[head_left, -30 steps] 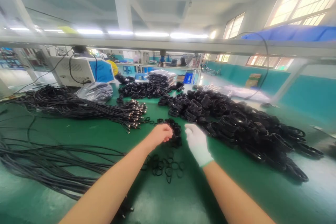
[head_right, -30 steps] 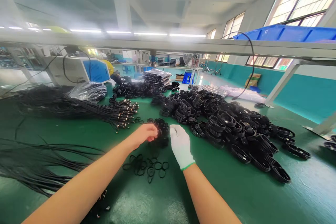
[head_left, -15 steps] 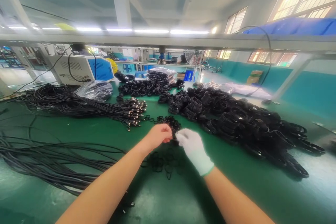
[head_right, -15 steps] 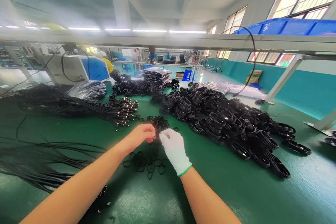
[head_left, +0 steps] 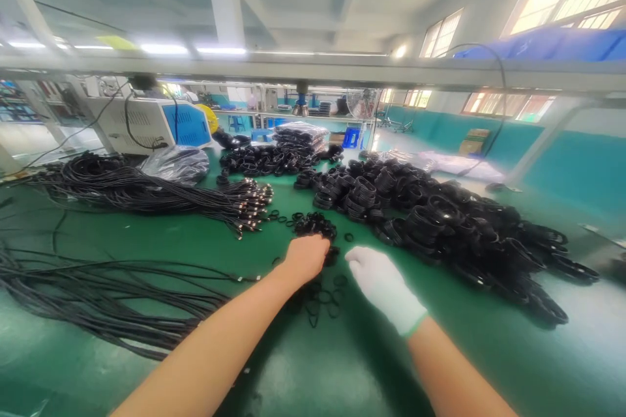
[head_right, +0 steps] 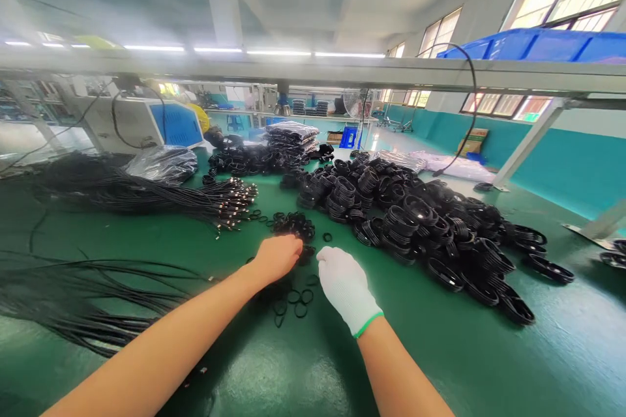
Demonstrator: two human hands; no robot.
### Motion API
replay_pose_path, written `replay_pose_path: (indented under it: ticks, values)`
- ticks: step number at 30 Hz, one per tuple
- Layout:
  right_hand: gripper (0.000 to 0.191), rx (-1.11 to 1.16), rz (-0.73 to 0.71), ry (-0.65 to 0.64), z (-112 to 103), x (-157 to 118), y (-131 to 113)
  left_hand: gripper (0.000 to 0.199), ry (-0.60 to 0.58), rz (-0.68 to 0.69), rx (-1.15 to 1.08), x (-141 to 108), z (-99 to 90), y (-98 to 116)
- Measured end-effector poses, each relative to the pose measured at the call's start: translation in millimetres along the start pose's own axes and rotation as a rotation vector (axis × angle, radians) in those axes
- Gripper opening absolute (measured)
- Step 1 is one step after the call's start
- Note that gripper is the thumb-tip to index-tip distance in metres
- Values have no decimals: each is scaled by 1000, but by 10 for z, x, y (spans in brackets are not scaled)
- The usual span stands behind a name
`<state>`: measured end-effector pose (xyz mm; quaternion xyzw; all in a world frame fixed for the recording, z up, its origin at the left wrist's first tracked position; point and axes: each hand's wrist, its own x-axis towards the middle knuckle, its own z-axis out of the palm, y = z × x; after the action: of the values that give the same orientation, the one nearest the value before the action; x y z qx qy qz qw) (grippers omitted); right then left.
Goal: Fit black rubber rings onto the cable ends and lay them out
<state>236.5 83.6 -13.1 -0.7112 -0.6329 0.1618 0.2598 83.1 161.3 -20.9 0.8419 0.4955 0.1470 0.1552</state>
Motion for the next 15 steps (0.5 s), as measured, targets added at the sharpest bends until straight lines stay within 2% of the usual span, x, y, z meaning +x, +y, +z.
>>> replay_pose_path:
  ticks: [2,8,15]
  values:
    - [22,37,6,32,-27,-3,19,14,9,23,30,55,16,-14]
    - [26,216,60,145,-25,9,41,18,7,84,51,74,-128,-97]
    - [26,324,78,177,46,-11,62,13,-9,142,120,78,65,67]
